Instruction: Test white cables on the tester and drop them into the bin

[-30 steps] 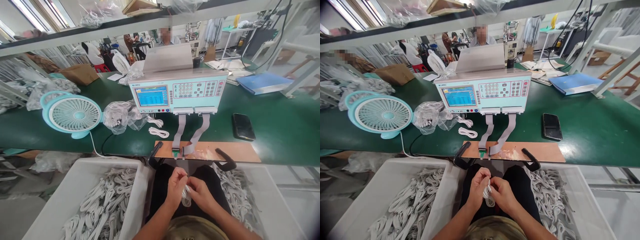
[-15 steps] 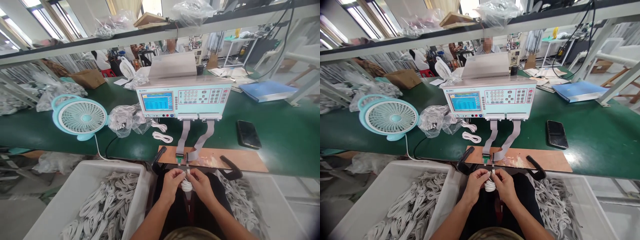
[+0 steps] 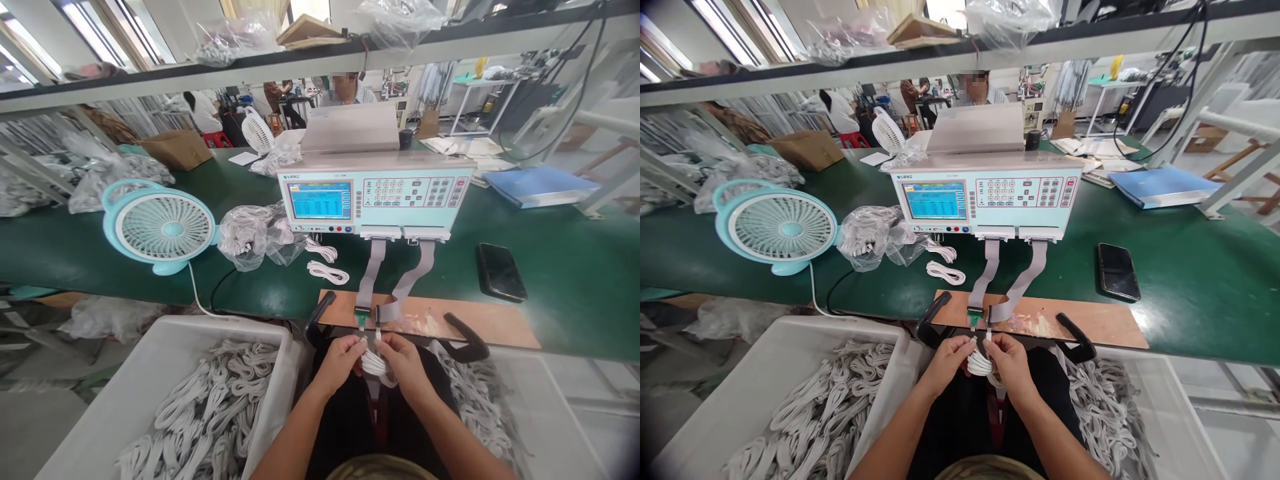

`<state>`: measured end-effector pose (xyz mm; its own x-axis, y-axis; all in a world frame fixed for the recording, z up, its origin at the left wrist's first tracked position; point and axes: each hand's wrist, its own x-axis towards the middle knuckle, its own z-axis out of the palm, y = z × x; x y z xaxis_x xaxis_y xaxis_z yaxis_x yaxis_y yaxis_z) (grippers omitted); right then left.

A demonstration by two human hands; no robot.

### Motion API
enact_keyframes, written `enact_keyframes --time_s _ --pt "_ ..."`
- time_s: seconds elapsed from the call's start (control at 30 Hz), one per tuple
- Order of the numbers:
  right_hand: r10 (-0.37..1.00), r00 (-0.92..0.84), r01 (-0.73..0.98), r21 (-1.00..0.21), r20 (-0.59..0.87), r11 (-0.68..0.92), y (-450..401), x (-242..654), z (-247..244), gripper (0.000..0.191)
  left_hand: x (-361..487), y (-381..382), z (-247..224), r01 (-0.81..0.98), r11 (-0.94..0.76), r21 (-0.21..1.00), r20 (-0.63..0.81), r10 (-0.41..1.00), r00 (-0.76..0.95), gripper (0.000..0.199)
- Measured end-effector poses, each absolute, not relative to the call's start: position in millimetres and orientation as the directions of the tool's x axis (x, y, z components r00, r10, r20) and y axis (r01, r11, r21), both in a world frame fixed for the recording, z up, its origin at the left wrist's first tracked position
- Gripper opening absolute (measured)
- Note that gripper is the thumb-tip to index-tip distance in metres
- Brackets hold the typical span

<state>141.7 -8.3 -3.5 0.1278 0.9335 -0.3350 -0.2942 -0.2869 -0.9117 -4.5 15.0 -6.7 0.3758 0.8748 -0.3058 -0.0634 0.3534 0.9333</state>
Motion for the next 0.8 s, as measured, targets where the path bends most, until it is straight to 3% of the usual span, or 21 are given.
enact_keyframes --time_s 0.13,0.37,0.8 --pt "0.909 0.134 -0.384 -0.866 -0.395 -0.32 -7 140 -6 0.037 -8 23 -4 -0.034 0.293 0.955 -0.258 0.886 0.386 0.031" --pt "0.926 0.136 -0.292 -0.908 -0.351 -0.301 -7 143 -10 0.038 0 23 -18 -0.067 0.237 0.969 -0.218 0.953 0.212 0.034" --pt "0.917 0.104 -0.337 -0.881 -0.385 -0.332 -7 143 -8 0.039 11 19 -22 -0.148 0.205 0.967 -0.192 0.976 0.1 0.033"
